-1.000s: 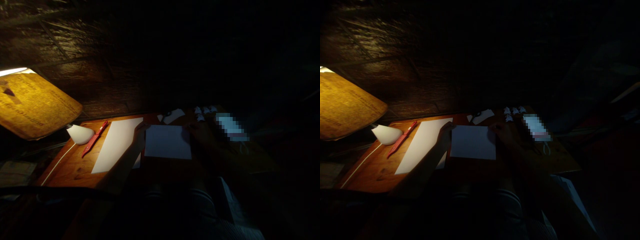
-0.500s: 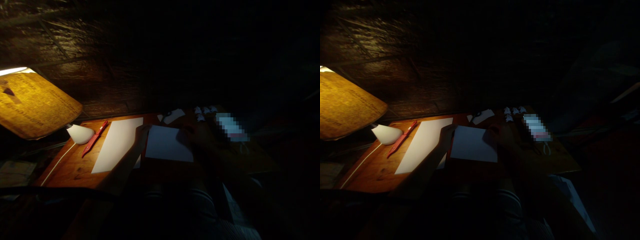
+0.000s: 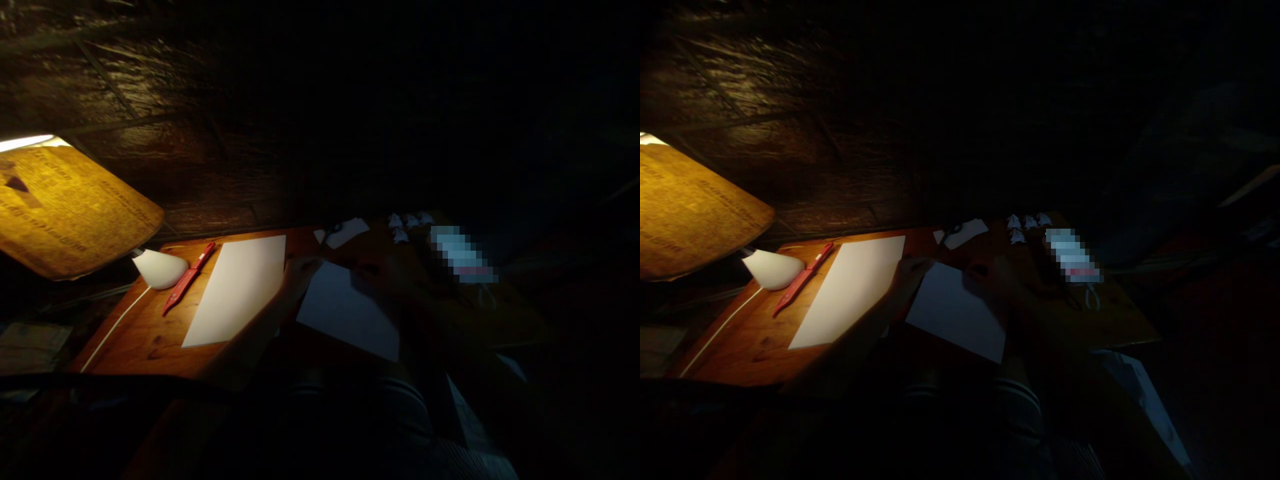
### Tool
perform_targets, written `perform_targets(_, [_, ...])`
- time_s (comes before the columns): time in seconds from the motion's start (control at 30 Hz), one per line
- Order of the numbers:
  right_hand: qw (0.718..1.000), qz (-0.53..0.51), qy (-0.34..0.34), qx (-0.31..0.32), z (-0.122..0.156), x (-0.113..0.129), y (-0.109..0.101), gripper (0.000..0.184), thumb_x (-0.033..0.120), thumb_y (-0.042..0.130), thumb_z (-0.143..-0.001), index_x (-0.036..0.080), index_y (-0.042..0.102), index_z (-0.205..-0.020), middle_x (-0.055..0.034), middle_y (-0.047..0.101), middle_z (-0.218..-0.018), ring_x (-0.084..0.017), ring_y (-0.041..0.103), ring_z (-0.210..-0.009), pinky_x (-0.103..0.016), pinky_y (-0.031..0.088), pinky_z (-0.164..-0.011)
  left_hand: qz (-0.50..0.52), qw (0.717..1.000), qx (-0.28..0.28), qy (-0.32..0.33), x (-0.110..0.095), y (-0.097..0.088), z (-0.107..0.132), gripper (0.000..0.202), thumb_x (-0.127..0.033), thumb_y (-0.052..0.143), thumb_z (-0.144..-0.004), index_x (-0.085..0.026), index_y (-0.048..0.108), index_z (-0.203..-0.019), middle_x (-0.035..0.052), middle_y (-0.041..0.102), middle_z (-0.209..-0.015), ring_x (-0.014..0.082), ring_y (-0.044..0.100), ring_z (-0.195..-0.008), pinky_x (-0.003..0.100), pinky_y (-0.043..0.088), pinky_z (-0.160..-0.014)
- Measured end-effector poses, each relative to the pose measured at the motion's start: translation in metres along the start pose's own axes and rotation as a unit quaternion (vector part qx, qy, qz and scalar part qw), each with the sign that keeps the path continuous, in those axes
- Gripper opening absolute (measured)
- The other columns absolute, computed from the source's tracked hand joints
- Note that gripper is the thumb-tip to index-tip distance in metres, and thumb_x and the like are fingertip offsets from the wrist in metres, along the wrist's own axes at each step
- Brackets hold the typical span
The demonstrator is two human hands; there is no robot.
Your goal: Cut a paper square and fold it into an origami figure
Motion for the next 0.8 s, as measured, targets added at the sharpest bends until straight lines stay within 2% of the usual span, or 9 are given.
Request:
perform_targets(0.13, [0.999, -0.048, 0.004, 0.006, 0.000, 0.006, 0.000, 0.012, 0.022, 0.066, -0.081, 0.020, 0.077, -0.079, -0.0058, 0.077, -0.089, -0.020, 0.070, -0.080, -0.031, 0.050, -0.075, 0.019, 1.000, 0.016, 0.000, 0.001, 0.001, 0.001, 0.019, -0.032, 0.079, -0.073, -0.019, 0.081, -0.086, 0.0036, 0.075, -0.076, 0.0180, 0.065, -0.070, 0.026, 0.046, -0.064])
perform_targets(0.3, [0.996, -0.091, 0.011, 0.006, 0.000, 0.005, 0.003, 0.012, 0.026, 0.065, -0.080, 0.020, 0.075, -0.075, -0.0051, 0.076, -0.084, -0.019, 0.069, -0.078, -0.029, 0.050, -0.074, 0.041, 0.999, 0.017, -0.004, -0.002, 0.001, 0.002, 0.019, -0.033, 0.084, -0.064, -0.018, 0.072, -0.063, -0.0007, 0.063, -0.062, 0.0135, 0.056, -0.062, 0.025, 0.040, -0.059])
perform_targets(0.5, [0.995, -0.095, 0.041, -0.004, -0.001, -0.005, -0.002, 0.015, 0.033, 0.065, -0.078, 0.022, 0.074, -0.075, -0.0033, 0.076, -0.081, -0.020, 0.068, -0.076, -0.029, 0.049, -0.071, 0.168, 0.981, -0.044, -0.089, -0.005, -0.016, -0.002, 0.020, -0.028, 0.083, -0.058, -0.018, 0.066, -0.062, -0.0037, 0.056, -0.053, 0.0109, 0.049, -0.050, 0.024, 0.036, -0.052])
perform_targets(0.63, [0.993, -0.098, 0.065, -0.031, -0.002, -0.009, -0.009, 0.017, 0.035, 0.064, -0.079, 0.021, 0.074, -0.073, -0.0039, 0.076, -0.080, -0.021, 0.068, -0.076, -0.031, 0.050, -0.071, 0.187, 0.975, -0.078, -0.093, -0.012, -0.031, -0.006, 0.023, -0.025, 0.083, -0.051, -0.017, 0.062, -0.058, -0.0037, 0.053, -0.050, 0.0103, 0.048, -0.047, 0.024, 0.033, -0.048])
perform_targets(0.8, [0.982, -0.125, 0.113, -0.081, -0.001, -0.018, -0.013, 0.017, 0.036, 0.066, -0.077, 0.021, 0.073, -0.073, -0.0045, 0.076, -0.079, -0.021, 0.068, -0.075, -0.031, 0.052, -0.070, 0.206, 0.969, -0.095, -0.097, -0.017, -0.036, -0.006, 0.024, -0.025, 0.082, -0.048, -0.018, 0.061, -0.056, -0.0034, 0.053, -0.050, 0.0107, 0.049, -0.046, 0.024, 0.032, -0.047])
Point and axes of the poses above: each hand's wrist, its own z-axis away from the middle knuckle, its own y-axis out of the palm, x = y × z, the point moved 5 cm from there along -z, towards the middle knuckle
